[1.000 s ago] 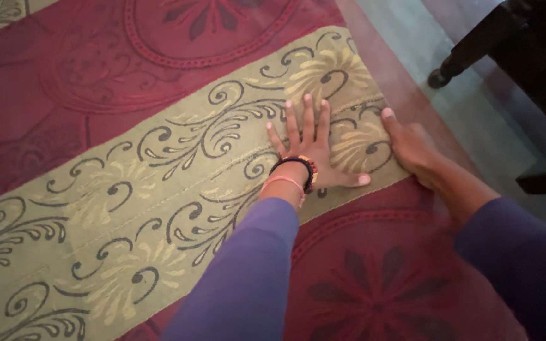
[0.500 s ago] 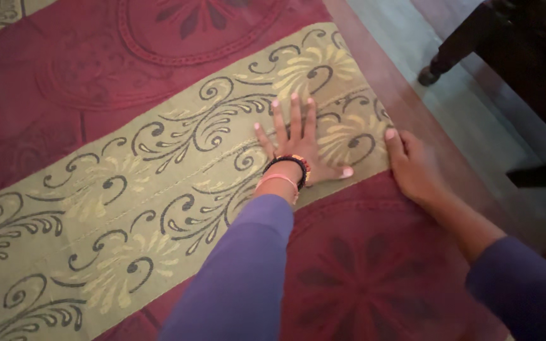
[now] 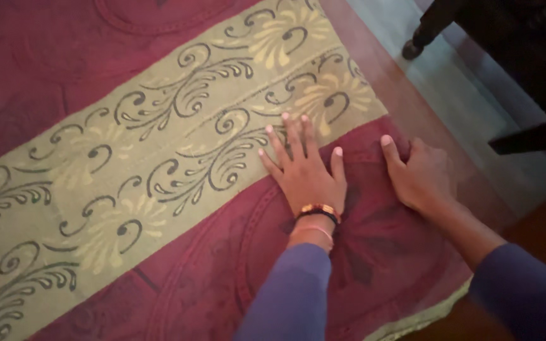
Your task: The person smooths a large patterned bedsheet on a bed, then folds it lengthwise multiple times. Finally, the person places a floral pillowcase on a pillow and adjusts it.
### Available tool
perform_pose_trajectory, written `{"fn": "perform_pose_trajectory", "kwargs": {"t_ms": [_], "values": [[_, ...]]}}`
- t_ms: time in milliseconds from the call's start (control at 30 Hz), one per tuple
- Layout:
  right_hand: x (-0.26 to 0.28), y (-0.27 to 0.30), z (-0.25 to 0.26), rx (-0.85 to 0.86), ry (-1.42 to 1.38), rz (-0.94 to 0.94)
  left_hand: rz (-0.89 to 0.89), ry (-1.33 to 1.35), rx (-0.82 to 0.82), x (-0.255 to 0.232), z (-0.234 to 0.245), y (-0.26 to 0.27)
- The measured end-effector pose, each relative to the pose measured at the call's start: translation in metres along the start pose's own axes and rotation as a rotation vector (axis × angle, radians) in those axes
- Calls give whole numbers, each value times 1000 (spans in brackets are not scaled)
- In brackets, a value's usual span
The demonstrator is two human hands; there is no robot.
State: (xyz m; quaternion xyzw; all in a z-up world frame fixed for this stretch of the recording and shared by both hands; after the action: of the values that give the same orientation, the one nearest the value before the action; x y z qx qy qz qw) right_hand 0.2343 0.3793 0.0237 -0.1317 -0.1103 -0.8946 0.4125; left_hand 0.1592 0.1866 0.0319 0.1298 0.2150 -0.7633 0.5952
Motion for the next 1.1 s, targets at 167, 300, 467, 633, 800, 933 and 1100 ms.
{"fn": "perform_pose_trajectory", "kwargs": {"t_ms": [167, 300, 467, 633, 800, 933, 1100], "values": [[5, 4, -1, 77, 11, -48, 0, 17, -27, -4, -4, 12], [7, 0, 0, 306, -181, -313, -8, 18, -24, -3, -2, 11], [11, 5, -5, 535, -547, -482, -8, 68, -57, -2, -1, 14], [-6, -2, -23, 541, -534, -461, -21, 17, -33, -3, -2, 12], [-25, -7, -17, 311, -247, -213, -15, 17, 0, -2, 0, 10], [-38, 2, -11, 328, -134, -346, 7, -24, 5, -6, 1, 11], [-41, 7, -11, 436, -174, -439, -26, -9, 59, -18, -4, 18]]}}
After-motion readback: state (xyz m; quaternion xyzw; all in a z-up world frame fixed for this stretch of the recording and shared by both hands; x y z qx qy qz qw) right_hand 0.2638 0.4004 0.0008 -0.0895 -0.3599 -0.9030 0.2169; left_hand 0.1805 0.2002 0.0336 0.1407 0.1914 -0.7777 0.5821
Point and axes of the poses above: each hand's wrist, its own y-axis away from the middle knuckle, its own z-axis out of the back of the hand, x = y × z, the point moved 6 cm from there along -y, towards the middle knuckle, and after that the axes turned 1 degree about x, right-handed, at the moved point
